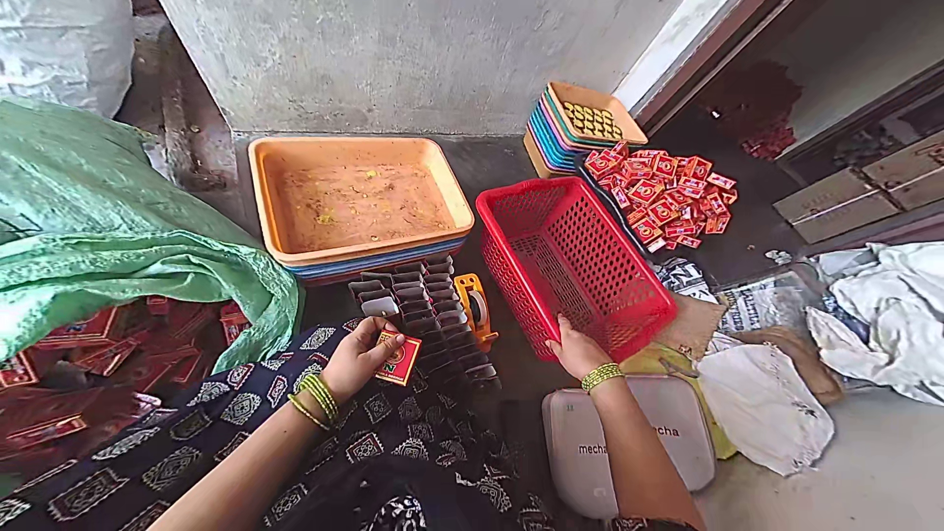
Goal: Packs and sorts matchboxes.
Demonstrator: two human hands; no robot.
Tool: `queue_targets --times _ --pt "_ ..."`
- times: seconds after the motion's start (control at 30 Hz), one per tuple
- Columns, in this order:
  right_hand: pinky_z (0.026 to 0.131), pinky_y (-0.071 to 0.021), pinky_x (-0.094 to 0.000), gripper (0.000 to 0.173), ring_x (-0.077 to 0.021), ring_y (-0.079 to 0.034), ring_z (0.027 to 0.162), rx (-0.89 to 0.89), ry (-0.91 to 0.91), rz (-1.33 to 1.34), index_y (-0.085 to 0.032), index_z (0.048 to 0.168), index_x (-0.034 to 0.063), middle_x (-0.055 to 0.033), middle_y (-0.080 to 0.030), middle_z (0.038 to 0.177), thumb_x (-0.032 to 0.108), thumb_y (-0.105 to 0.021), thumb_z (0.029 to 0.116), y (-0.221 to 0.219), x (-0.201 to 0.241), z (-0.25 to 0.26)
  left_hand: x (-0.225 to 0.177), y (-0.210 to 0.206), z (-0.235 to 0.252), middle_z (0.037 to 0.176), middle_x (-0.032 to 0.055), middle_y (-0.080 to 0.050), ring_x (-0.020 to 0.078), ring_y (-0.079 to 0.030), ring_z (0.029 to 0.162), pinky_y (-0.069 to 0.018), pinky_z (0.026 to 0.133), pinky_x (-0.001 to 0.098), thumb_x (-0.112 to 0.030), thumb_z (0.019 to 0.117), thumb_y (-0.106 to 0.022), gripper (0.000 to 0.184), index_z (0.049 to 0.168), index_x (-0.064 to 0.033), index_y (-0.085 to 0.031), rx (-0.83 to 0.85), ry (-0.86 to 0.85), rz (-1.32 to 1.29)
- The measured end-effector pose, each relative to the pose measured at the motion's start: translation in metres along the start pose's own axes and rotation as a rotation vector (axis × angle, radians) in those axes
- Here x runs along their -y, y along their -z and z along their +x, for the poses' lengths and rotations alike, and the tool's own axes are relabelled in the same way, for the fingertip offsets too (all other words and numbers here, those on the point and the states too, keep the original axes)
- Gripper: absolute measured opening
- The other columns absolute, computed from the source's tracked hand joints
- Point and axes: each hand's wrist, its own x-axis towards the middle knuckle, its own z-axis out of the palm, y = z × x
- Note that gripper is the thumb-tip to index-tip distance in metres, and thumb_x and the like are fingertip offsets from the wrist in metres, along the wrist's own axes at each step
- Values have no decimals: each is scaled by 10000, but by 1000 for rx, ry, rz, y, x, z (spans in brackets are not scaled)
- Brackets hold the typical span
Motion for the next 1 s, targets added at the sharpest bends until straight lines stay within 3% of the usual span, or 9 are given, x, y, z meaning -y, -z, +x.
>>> queue_targets --times 0.23,0.33,0.4,0.5,0.57,0.73,0.83,0.93,1.0 --pt "1012 -515 -546 614 -391 -664 1180 -120 -60 22 -252 1608 75 -235 -672 1245 380 -423 1104 -15 21 -19 -2 -1 -17 971 29 -736 117 -730 834 -620 778 319 -321 990 -670 287 1171 -110 -596 -24 -21 63" --pt "1094 -462 -540 614 -377 -580 1315 -243 -22 11 -306 1597 53 -230 -570 1434 265 -529 1065 -25 24 -30 -5 0 -30 932 20 -729 103 -722 794 -617 748 313 -319 994 -660 279 1172 -117 -588 -50 -35 98" --pt "1174 -376 -536 572 -358 -471 1427 -436 100 26 -429 1540 37 -199 -488 1540 196 -594 1016 -38 26 -37 -2 2 -38 916 15 -718 99 -711 782 -612 737 315 -327 994 -652 276 1168 -122 -587 -75 -69 115" --pt "1126 -449 -493 333 -327 -594 1304 -612 264 74 -652 1311 28 -178 -656 1334 173 -544 1031 -61 36 -44 1 6 -48 906 12 -714 104 -707 768 -612 712 332 -326 1017 -615 230 1154 -141 -602 -113 -116 149" --pt "1104 -475 -446 295 -272 -635 1247 -517 301 104 -714 1226 71 -125 -704 1258 185 -517 1038 -75 45 -48 1 6 -54 918 10 -704 107 -697 783 -603 724 352 -329 1039 -569 214 1149 -150 -611 -131 -147 181" --pt "1083 -483 -453 324 -243 -645 1223 -180 278 246 -687 1284 101 -103 -696 1283 217 -588 997 -106 55 -35 1 6 -75 920 0 -699 82 -685 786 -593 732 328 -317 1043 -518 226 1122 -141 -636 -181 -225 198" --pt "1098 -474 -485 592 -302 -607 1268 -60 255 377 -537 1445 52 -170 -609 1398 256 -732 925 -124 56 -18 2 8 -86 887 -6 -709 74 -690 757 -597 710 305 -310 1049 -505 218 1098 -139 -631 -204 -244 179" --pt "1087 -504 -415 522 -279 -602 1295 -156 246 636 -504 1450 -2 -191 -573 1443 35 -614 941 -131 64 -2 2 14 -92 911 -2 -722 72 -703 785 -602 735 300 -320 1053 -496 239 1116 -131 -629 -219 -243 156" --pt "1087 -495 -387 432 -261 -609 1285 -264 233 765 -528 1417 -26 -202 -596 1412 10 -524 987 -129 70 12 6 17 -94 927 2 -721 73 -703 809 -599 755 298 -311 1054 -500 235 1111 -124 -630 -232 -250 134"
